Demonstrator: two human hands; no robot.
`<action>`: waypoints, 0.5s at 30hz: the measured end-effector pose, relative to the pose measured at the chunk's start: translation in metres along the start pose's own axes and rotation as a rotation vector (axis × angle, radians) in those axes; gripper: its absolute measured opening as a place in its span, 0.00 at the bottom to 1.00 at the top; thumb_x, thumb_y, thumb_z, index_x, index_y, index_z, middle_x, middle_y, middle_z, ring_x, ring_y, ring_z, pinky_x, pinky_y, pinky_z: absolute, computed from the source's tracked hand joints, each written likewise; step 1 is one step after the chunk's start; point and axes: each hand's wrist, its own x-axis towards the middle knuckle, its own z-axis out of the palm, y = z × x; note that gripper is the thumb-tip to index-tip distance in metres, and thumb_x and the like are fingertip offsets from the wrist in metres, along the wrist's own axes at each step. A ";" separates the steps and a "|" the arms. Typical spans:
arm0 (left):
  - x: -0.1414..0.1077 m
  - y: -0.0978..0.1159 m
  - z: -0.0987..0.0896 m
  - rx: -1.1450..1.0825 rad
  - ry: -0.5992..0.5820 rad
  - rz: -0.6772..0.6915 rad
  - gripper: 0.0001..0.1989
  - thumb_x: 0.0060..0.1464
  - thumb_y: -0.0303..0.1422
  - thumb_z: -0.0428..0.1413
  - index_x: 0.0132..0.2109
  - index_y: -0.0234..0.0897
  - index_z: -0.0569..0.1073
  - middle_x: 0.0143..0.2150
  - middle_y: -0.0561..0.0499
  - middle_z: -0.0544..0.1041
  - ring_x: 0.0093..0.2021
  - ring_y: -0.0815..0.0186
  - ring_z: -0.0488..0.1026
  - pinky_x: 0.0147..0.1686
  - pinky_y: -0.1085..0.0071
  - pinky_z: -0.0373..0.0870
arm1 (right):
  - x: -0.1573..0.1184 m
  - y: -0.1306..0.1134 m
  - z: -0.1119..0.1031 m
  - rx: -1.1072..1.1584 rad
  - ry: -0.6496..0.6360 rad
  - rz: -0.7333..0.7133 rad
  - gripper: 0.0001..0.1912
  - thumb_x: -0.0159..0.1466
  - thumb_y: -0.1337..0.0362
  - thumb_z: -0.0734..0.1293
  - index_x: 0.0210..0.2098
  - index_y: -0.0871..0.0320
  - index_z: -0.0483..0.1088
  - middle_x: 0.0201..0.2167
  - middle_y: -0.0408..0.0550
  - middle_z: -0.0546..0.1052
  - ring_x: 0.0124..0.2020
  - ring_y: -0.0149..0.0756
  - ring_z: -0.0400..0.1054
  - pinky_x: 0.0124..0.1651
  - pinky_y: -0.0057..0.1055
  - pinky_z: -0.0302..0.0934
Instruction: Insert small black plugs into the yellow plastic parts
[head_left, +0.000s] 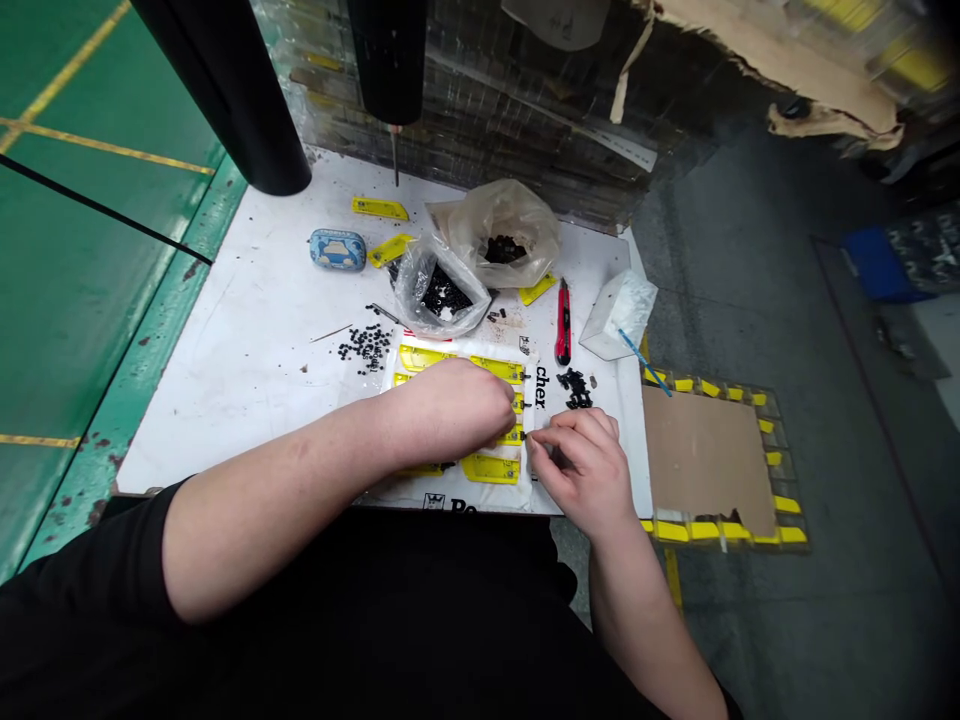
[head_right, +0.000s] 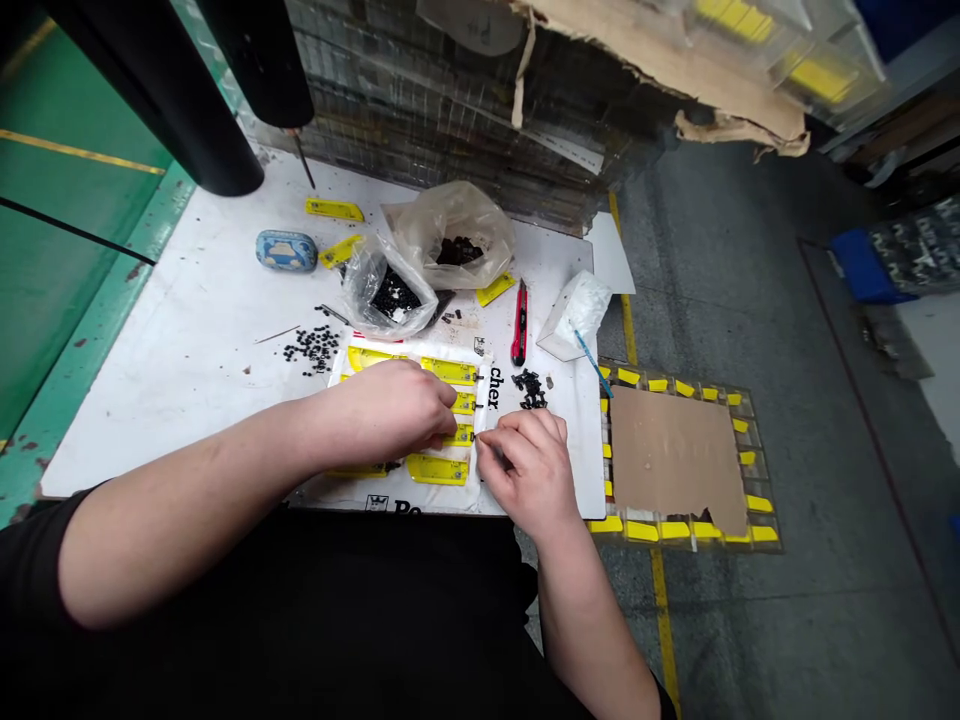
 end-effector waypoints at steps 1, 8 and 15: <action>0.000 0.000 0.000 -0.003 -0.001 -0.002 0.06 0.65 0.32 0.65 0.37 0.39 0.84 0.37 0.49 0.81 0.34 0.62 0.74 0.30 0.63 0.51 | -0.001 -0.001 0.000 0.005 0.003 0.006 0.04 0.73 0.69 0.73 0.44 0.53 0.78 0.39 0.46 0.76 0.42 0.44 0.70 0.48 0.45 0.61; -0.001 -0.003 0.000 -0.065 0.037 0.025 0.05 0.62 0.29 0.66 0.35 0.39 0.84 0.33 0.51 0.78 0.32 0.64 0.72 0.30 0.64 0.52 | -0.021 0.011 -0.015 -0.126 0.200 0.130 0.06 0.73 0.65 0.74 0.49 0.51 0.81 0.40 0.47 0.76 0.40 0.45 0.71 0.45 0.45 0.66; -0.001 -0.001 -0.001 -0.056 0.048 0.032 0.08 0.63 0.25 0.63 0.34 0.38 0.83 0.31 0.51 0.76 0.31 0.65 0.69 0.30 0.65 0.50 | -0.023 0.008 -0.014 -0.011 0.117 0.081 0.13 0.74 0.68 0.73 0.56 0.49 0.80 0.41 0.48 0.77 0.41 0.44 0.72 0.44 0.45 0.70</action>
